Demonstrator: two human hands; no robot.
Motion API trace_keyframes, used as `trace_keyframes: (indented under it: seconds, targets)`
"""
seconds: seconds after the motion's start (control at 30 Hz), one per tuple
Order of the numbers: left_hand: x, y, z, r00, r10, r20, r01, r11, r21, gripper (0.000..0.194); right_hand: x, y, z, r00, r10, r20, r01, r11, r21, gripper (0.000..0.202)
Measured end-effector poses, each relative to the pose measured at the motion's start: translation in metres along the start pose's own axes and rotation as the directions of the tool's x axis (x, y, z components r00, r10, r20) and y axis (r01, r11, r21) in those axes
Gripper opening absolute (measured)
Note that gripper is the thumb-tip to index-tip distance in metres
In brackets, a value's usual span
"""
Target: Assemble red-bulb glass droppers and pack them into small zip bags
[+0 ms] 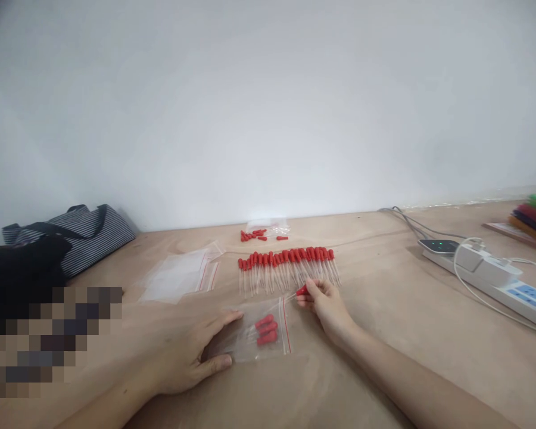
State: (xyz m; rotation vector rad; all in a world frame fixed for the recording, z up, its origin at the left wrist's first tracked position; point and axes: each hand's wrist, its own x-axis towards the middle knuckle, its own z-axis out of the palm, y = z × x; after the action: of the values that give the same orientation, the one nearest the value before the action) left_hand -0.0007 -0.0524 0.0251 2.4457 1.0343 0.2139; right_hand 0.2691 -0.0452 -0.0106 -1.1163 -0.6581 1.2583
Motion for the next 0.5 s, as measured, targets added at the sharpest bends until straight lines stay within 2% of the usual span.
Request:
trace_keyframes:
  seconds: [0.1,0.23,0.4,0.5]
  targets:
    - [0.0,0.0,0.0,1.0,-0.004,0.0,0.004,1.0,-0.006,0.057,-0.009,0.004,0.006,0.989,0.068,0.132,-0.068,0.998,-0.003,0.033]
    - [0.001,0.0,0.001,1.0,0.001,0.008,-0.001,1.0,-0.001,0.056,-0.015,0.006,0.01,0.937,0.139,0.32,-0.101,0.986,-0.131,0.04]
    - [0.001,-0.001,0.001,0.999,0.048,-0.014,-0.048,0.998,-0.033,0.055,-0.013,0.007,0.017,0.885,0.118,0.45,0.031,0.95,-0.31,0.044]
    - [0.001,-0.002,0.001,0.999,0.051,-0.017,-0.051,0.998,-0.027,0.055,-0.011,0.01,0.021,0.874,0.124,0.47,0.087,0.912,-0.401,0.042]
